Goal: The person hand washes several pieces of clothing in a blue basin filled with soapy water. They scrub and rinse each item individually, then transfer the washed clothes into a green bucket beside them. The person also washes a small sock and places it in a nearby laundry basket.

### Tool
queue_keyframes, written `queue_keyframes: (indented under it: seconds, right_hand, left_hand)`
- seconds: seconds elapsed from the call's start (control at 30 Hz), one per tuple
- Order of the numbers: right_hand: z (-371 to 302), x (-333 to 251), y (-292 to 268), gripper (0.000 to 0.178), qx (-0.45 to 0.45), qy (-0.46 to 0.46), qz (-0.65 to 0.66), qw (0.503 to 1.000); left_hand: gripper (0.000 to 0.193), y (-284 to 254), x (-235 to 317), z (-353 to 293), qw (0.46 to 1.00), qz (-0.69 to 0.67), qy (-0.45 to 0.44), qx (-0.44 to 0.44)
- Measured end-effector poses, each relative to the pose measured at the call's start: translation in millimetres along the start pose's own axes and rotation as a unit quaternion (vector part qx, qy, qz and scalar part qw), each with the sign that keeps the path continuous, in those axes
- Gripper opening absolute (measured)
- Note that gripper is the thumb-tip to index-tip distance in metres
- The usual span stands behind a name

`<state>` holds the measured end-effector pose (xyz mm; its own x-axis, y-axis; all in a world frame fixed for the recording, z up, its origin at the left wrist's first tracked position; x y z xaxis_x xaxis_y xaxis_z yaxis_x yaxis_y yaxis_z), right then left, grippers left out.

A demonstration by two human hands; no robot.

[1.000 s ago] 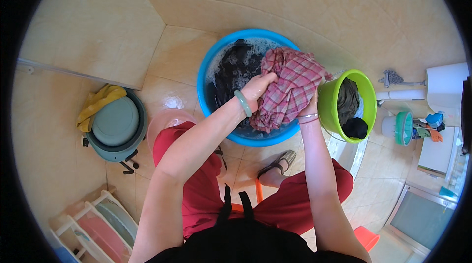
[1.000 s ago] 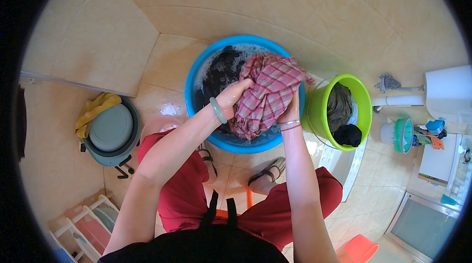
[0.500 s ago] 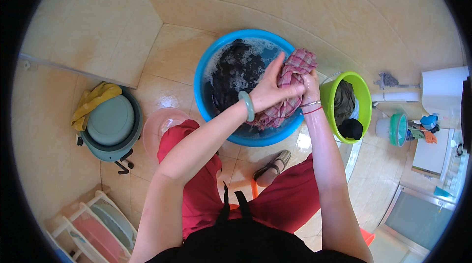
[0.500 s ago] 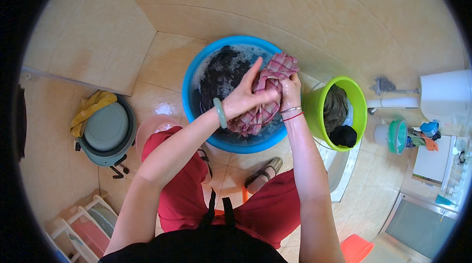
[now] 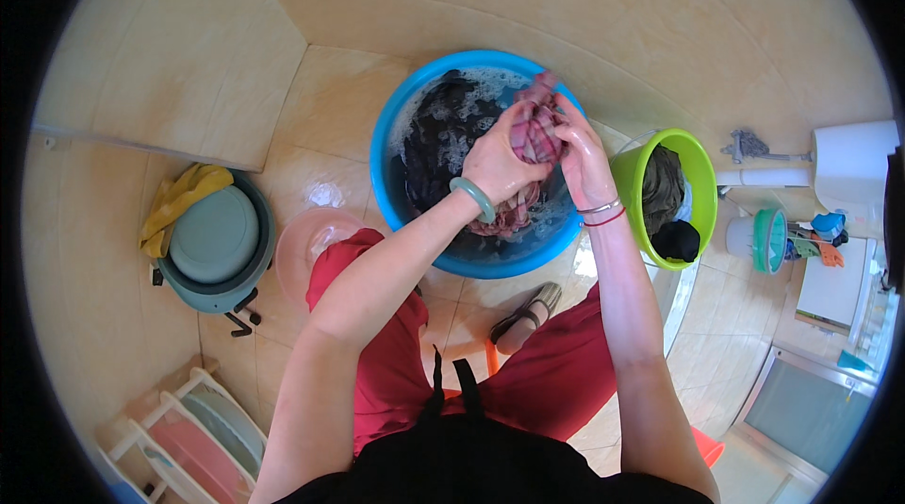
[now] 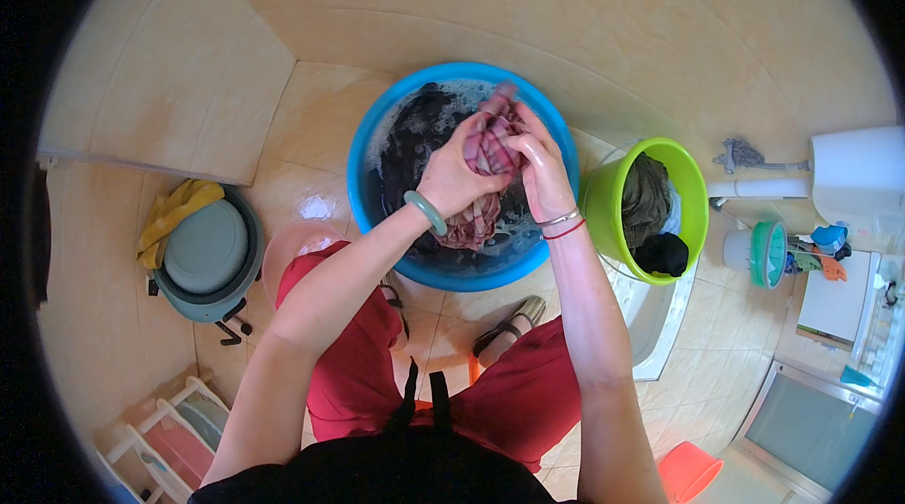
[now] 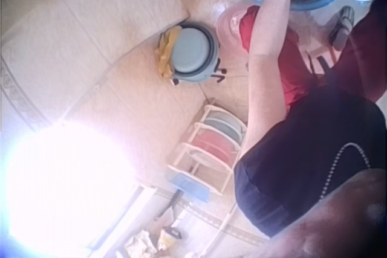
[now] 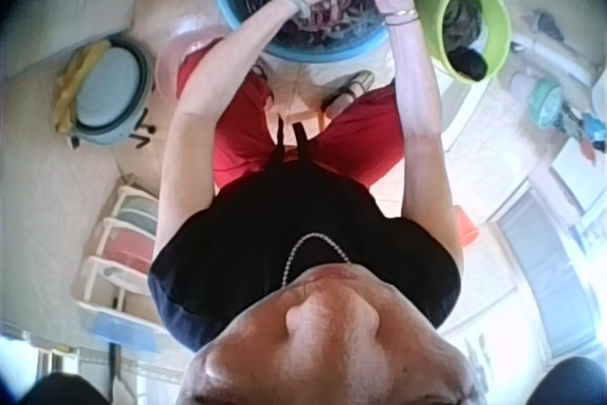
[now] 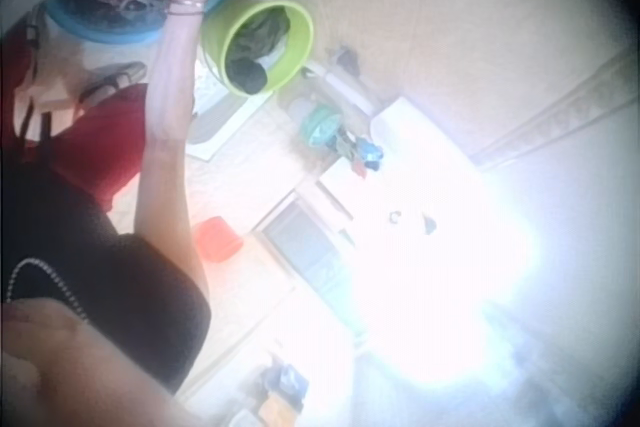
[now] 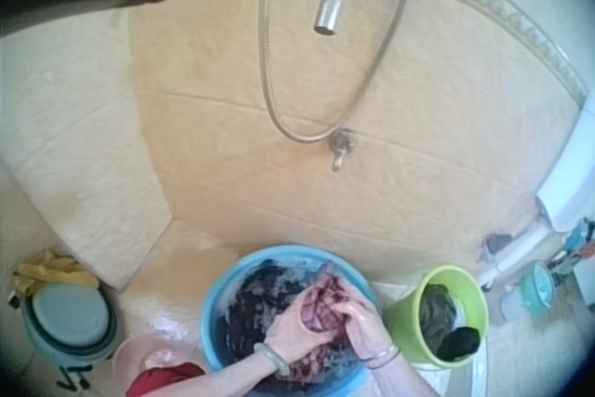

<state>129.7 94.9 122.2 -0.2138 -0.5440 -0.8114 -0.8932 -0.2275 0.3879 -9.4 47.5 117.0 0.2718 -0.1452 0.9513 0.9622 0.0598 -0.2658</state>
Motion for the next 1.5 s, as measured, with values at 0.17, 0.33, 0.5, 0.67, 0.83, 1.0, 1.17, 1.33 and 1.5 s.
queue_keyframes:
  seconds: [0.17, 0.33, 0.5, 0.67, 0.83, 1.0, 1.17, 1.33, 1.5]
  right_hand:
    - [9, 3, -23, 0.056, -0.048, -0.003, 0.026, 0.999]
    - [17, 27, -54, 0.061, 0.079, 0.051, 0.003, 0.996]
    - [29, 43, -48, 0.074, -0.041, 0.079, 0.053, 0.995]
    - [42, 44, -52, 0.078, -0.138, 0.129, 0.228, 0.955]
    - [58, 58, -51, 0.071, -0.1, 0.122, 0.191, 0.969]
    - [76, 85, -137, 0.066, 0.017, 0.073, 0.162, 0.984]
    - [46, 32, -56, 0.078, -0.035, 0.112, 0.103, 0.988]
    - [14, 15, -18, 0.092, -0.174, 0.079, 0.112, 0.975]
    - [9, 4, -1, 0.09, -0.207, -0.002, 0.064, 0.976]
  left_hand:
    - [0.073, 8, -29, 8, 0.979, -0.193, -0.05, 0.044]
    - [0.059, 11, -10, 9, 0.907, -0.407, -0.095, 0.06]
    - [0.05, 6, 8, 5, 0.865, -0.479, -0.147, -0.015]
    - [0.053, 15, 13, -1, 0.829, -0.523, -0.163, -0.109]
    - [0.056, 9, 22, -12, 0.79, -0.571, -0.179, -0.131]
    - [0.052, 14, 30, -9, 0.771, -0.591, -0.19, -0.142]
    - [0.044, 13, -8, -19, 0.768, -0.587, -0.241, -0.089]
    - [0.043, 12, 7, -15, 0.716, -0.657, -0.224, -0.07]
    - [0.046, 14, 14, -6, 0.691, -0.69, -0.208, -0.064]
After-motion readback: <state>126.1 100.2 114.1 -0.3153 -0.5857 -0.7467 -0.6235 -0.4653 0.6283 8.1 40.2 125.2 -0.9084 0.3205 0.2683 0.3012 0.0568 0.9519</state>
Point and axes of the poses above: each hand's wrist, its own z-axis towards the middle knuckle, its own y-axis out of the palm, x = y × z, the point moved 4 cm from there along z, towards the middle knuckle, and after that the axes turned 15 degrees about y, right-handed, at the moved point
